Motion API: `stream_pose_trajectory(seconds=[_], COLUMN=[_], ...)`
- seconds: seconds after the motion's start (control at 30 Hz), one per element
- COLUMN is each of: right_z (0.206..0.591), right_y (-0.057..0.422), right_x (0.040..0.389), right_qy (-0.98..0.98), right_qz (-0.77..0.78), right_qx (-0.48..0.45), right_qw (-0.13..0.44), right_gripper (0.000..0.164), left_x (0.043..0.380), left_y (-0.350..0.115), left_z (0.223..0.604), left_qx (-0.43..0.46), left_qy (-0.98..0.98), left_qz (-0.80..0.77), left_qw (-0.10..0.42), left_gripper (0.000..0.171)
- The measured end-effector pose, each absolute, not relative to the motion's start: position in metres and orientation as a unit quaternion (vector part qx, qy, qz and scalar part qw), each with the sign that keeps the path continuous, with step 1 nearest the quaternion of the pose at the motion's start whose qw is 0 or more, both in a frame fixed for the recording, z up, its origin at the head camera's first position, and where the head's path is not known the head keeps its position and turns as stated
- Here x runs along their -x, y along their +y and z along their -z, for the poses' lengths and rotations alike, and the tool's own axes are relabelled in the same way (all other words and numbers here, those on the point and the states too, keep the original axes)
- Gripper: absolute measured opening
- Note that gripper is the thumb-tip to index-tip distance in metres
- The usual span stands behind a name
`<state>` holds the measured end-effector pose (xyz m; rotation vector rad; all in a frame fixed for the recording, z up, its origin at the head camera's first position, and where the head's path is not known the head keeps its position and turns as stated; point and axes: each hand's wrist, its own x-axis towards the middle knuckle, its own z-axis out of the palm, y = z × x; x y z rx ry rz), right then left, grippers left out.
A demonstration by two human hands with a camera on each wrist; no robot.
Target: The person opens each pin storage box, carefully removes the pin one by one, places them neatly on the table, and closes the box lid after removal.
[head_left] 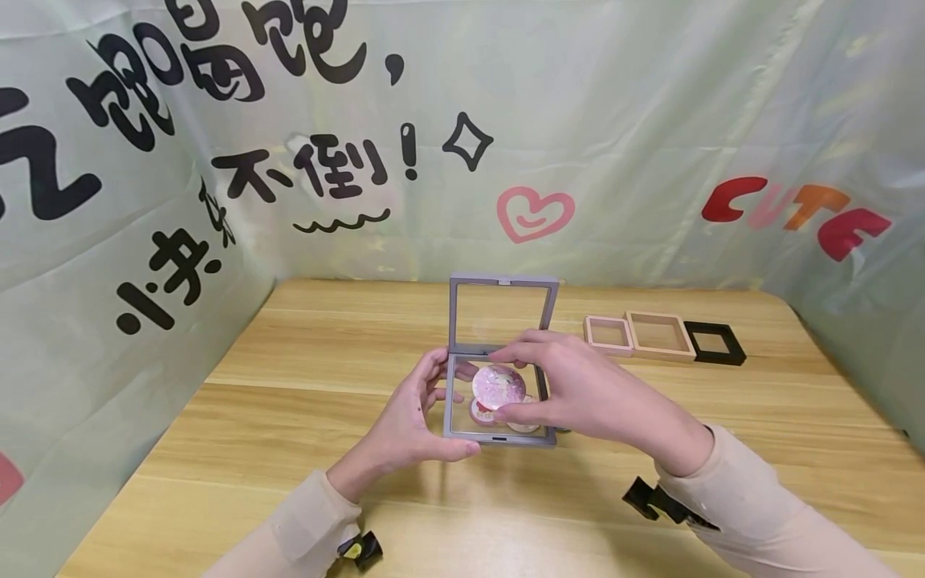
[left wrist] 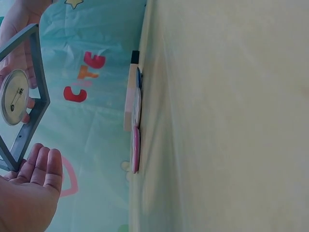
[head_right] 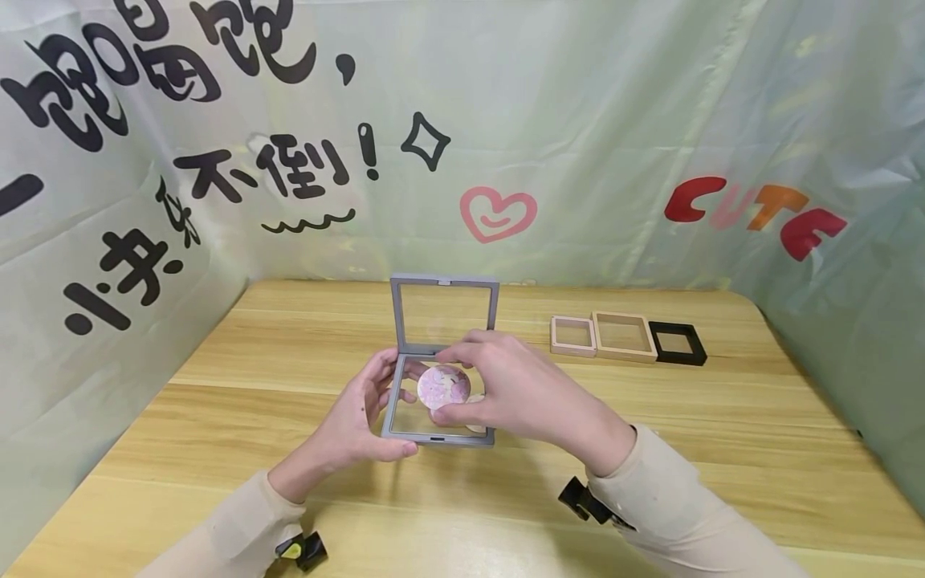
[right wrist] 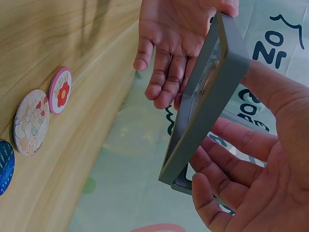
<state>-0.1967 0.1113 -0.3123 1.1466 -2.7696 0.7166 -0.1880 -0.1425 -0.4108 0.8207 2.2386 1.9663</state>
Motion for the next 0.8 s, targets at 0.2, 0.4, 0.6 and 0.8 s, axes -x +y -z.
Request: stream_pose_trajectory(seconds=[0.2, 0.4, 0.6, 0.8], right_z=[0.3123, 0.3119, 0.3119, 0.3119], right_y=[0.1082, 0.1074, 0.1049, 0.1019], right_x=[0.1969, 0.1967, 0.1959, 0.1962], right_qy=[-0.901, -0.899, -0.9, -0.904], right_qz=[-0.228, -0.231, -0.222, -0.208], right_qx=[-0.367, -0.371, -0.372, -0.372], right_qw=[0.029, 0.03, 0.037, 0.041], right_gripper=[0.051, 0.047, 0.045, 0.045], left_x=[0.1883, 0.1882, 0.1883, 0.1888], left_y=[-0.1428, -0.1433, -0.1438, -0.1441], left_z=[0.4114, 0.4111, 0.4107, 0.4111], left_qx=[-0.267, -0.265, -0.266, -0.267], left_qy=[0.723, 0.728, 0.727, 0.728], left_qz=[-0.637, -0.632, -0.632, -0.631], left_qw=[0.024, 0.025, 0.023, 0.022], left_gripper=[0.099, 0.1, 0.101, 0.101])
